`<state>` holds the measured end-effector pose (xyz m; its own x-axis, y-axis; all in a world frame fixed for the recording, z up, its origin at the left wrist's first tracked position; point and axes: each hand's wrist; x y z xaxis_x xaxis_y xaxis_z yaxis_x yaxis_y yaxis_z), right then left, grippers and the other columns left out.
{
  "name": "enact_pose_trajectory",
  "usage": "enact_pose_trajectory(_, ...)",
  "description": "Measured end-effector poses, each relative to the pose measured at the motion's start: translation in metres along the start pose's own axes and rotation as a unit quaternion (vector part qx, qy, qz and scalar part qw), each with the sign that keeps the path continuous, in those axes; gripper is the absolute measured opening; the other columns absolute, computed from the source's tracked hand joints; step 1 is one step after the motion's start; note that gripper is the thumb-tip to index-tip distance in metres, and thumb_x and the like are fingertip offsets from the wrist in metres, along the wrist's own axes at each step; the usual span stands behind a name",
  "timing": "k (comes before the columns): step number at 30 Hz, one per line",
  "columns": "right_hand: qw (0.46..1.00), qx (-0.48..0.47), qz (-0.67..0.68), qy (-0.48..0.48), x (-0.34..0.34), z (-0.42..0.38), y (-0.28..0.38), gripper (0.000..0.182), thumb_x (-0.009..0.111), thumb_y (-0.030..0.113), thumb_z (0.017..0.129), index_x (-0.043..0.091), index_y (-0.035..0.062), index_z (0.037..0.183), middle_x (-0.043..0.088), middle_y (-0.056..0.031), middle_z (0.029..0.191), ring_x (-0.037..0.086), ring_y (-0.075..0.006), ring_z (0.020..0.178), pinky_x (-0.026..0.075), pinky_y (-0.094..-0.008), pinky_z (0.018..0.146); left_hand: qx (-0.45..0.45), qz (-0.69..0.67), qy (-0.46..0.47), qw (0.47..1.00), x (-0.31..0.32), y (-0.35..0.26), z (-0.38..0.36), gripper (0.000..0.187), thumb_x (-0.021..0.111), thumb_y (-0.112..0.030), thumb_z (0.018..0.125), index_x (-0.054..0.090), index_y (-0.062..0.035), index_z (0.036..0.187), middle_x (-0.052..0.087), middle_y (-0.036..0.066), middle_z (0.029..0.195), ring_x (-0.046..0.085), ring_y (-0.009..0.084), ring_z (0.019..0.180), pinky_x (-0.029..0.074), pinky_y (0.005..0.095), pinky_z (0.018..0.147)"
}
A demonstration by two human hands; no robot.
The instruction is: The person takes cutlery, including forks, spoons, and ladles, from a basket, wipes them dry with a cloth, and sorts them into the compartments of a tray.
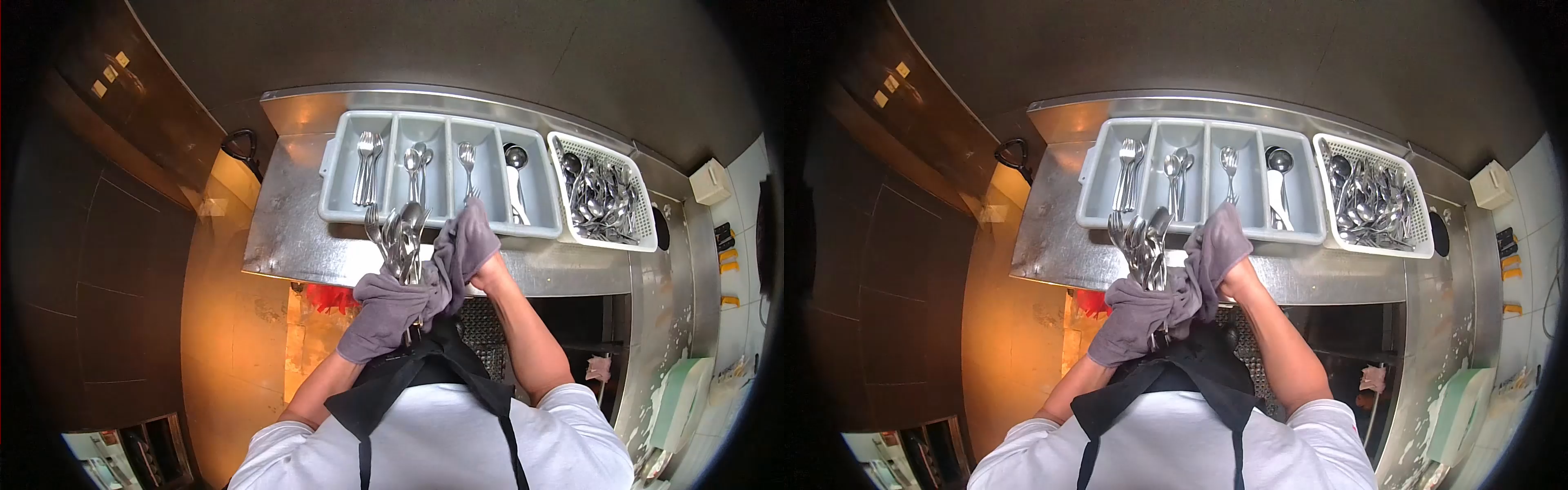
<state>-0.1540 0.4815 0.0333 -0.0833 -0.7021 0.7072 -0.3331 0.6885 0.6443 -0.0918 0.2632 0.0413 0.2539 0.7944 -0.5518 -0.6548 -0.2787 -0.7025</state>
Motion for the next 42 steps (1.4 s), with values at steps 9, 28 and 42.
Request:
enact_pose_trajectory(9,0.983,-0.007,-0.182,0.037,0.025,-0.018,-0.025,0.021,0.063,0.0,0.081,0.058,0.0041,0.101,0.059,0.0,0.093,0.055,-0.0089,0.08,0.048,-0.0225,0.071,-0.113,-0.23,0.095,0.962,0.008,0.013,-0.011,0.013,0.058,-0.004,0.087,0.062,-0.0003,0.099,0.063,0.011,0.092,0.062,0.0205,0.087,0.051,0.0339,0.08)
enact_pose_trajectory(28,0.759,-0.316,-0.567,0.053,0.028,-0.019,-0.04,0.027,0.069,0.009,0.072,0.064,0.0034,0.098,0.066,-0.0107,0.092,0.064,-0.026,0.094,0.049,-0.0367,0.089,-0.008,-0.177,0.092,0.98,0.005,0.003,-0.02,0.011,0.055,-0.01,0.089,0.059,-0.0012,0.094,0.056,0.01,0.08,0.057,0.0232,0.077,0.051,0.0351,0.081)
enact_pose_trajectory(42,0.789,-0.342,-0.51,-0.026,0.061,-0.02,0.01,0.032,0.07,0.007,0.074,0.053,-0.0021,0.1,0.06,-0.0056,0.084,0.056,-0.0144,0.077,0.049,-0.0306,0.072,-0.319,-0.677,0.123,0.652,0.02,0.04,-0.012,0.051,0.052,-0.031,0.086,0.047,0.0061,0.12,0.056,0.022,0.102,0.06,0.0328,0.076,0.052,0.0448,0.071)
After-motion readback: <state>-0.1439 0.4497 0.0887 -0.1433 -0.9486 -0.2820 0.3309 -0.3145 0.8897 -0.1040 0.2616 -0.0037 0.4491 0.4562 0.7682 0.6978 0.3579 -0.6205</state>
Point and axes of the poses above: each hand's wrist, its own z-axis towards the middle knuckle, its own x-axis out of the palm, y = z × x
